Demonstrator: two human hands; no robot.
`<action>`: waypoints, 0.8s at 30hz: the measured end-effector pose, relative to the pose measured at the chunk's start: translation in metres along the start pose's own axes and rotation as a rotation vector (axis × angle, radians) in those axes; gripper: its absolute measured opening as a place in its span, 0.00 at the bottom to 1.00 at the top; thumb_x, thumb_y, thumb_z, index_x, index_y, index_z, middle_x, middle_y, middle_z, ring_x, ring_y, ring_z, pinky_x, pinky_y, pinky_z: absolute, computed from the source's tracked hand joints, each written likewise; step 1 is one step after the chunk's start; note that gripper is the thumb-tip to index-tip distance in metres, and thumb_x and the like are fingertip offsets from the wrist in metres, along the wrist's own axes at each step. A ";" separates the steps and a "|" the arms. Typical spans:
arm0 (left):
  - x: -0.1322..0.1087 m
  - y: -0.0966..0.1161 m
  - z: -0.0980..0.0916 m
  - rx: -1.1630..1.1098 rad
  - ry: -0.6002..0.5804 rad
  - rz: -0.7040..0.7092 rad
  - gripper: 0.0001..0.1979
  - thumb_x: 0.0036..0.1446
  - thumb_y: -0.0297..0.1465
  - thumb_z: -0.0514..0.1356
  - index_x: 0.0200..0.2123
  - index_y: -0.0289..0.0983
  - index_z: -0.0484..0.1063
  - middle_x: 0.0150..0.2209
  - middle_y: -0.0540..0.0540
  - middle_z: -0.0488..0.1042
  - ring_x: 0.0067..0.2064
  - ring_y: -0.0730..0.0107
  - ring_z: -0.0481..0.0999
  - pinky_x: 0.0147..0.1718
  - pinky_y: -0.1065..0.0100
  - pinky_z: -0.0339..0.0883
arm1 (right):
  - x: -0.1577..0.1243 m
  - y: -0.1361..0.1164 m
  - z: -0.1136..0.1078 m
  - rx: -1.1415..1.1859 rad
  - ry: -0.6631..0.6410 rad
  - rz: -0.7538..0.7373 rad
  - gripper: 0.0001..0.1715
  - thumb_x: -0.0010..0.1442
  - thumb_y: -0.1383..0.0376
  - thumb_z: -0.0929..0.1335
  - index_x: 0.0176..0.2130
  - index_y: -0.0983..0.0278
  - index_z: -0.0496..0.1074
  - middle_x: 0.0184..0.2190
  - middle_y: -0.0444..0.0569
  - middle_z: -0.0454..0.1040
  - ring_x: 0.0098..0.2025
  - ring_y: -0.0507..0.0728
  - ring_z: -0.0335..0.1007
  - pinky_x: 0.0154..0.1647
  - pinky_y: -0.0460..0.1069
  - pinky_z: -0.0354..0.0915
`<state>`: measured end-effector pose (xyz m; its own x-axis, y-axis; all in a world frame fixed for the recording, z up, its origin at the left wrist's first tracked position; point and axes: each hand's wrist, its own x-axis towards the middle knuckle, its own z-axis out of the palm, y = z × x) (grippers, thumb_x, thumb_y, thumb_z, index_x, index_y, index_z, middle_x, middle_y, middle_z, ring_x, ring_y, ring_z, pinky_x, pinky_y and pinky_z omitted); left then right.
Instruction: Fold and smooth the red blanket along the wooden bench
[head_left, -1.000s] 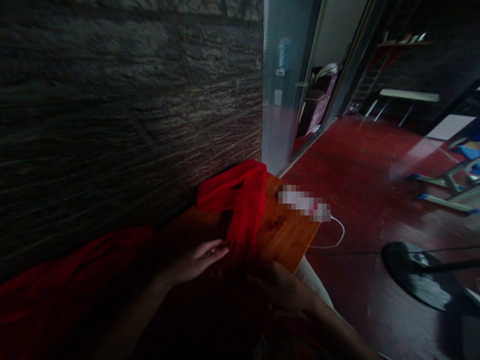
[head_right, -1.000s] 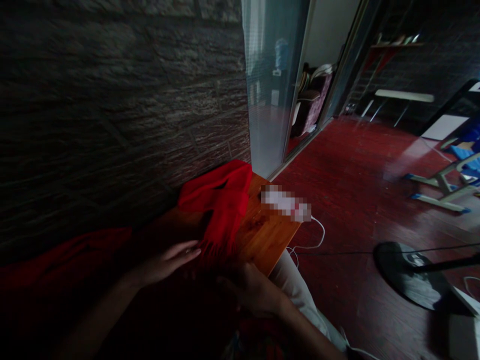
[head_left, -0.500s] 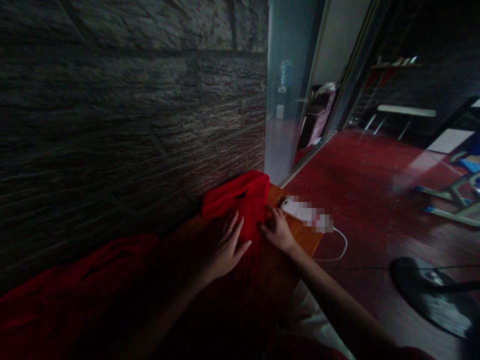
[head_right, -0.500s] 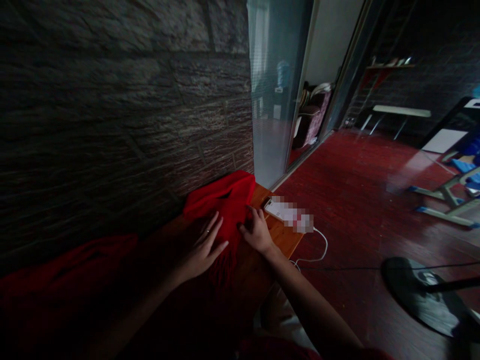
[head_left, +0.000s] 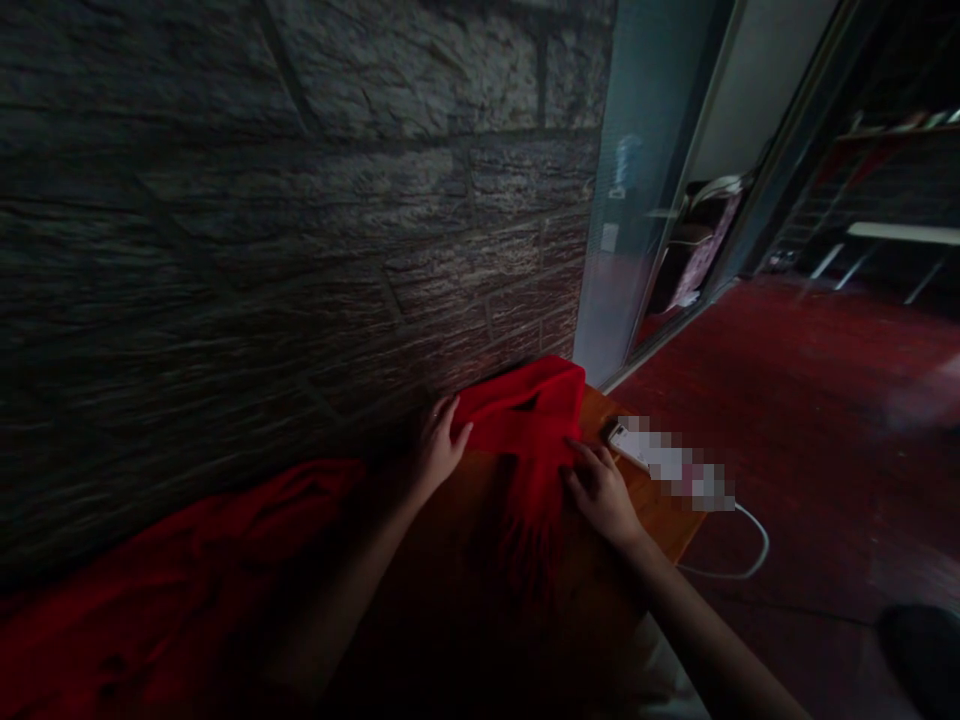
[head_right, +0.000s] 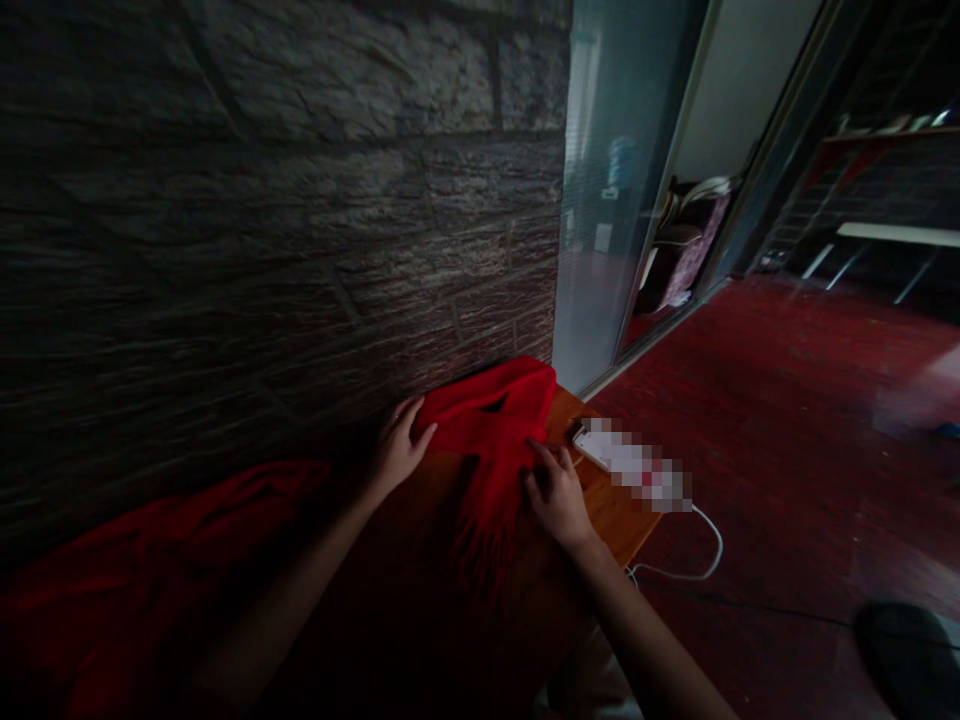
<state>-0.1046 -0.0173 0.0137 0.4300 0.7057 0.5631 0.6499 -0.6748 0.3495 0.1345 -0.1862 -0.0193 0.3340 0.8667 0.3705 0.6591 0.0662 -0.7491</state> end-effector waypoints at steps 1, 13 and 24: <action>0.001 -0.011 0.005 0.009 0.004 -0.019 0.27 0.63 0.40 0.56 0.61 0.33 0.64 0.59 0.33 0.68 0.61 0.50 0.67 0.60 0.51 0.62 | 0.000 0.001 0.001 -0.003 0.000 0.004 0.25 0.64 0.58 0.64 0.58 0.61 0.69 0.50 0.56 0.68 0.50 0.60 0.70 0.56 0.57 0.68; 0.012 0.006 0.000 0.283 -0.152 0.166 0.18 0.62 0.24 0.52 0.52 0.36 0.74 0.50 0.37 0.74 0.51 0.51 0.71 0.51 0.51 0.66 | 0.001 0.002 0.002 -0.018 -0.001 -0.015 0.24 0.64 0.57 0.63 0.58 0.61 0.70 0.50 0.56 0.69 0.50 0.61 0.71 0.55 0.58 0.69; 0.013 0.003 0.012 0.260 -0.118 0.151 0.18 0.60 0.21 0.52 0.47 0.38 0.78 0.46 0.40 0.77 0.47 0.54 0.74 0.48 0.55 0.69 | 0.050 -0.017 -0.010 -0.074 0.070 -0.077 0.21 0.63 0.56 0.66 0.51 0.64 0.73 0.42 0.55 0.70 0.41 0.59 0.72 0.46 0.55 0.72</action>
<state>-0.0891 -0.0080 0.0127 0.5936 0.6322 0.4980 0.7051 -0.7069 0.0570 0.1466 -0.1494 0.0177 0.3247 0.8238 0.4647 0.7318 0.0924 -0.6752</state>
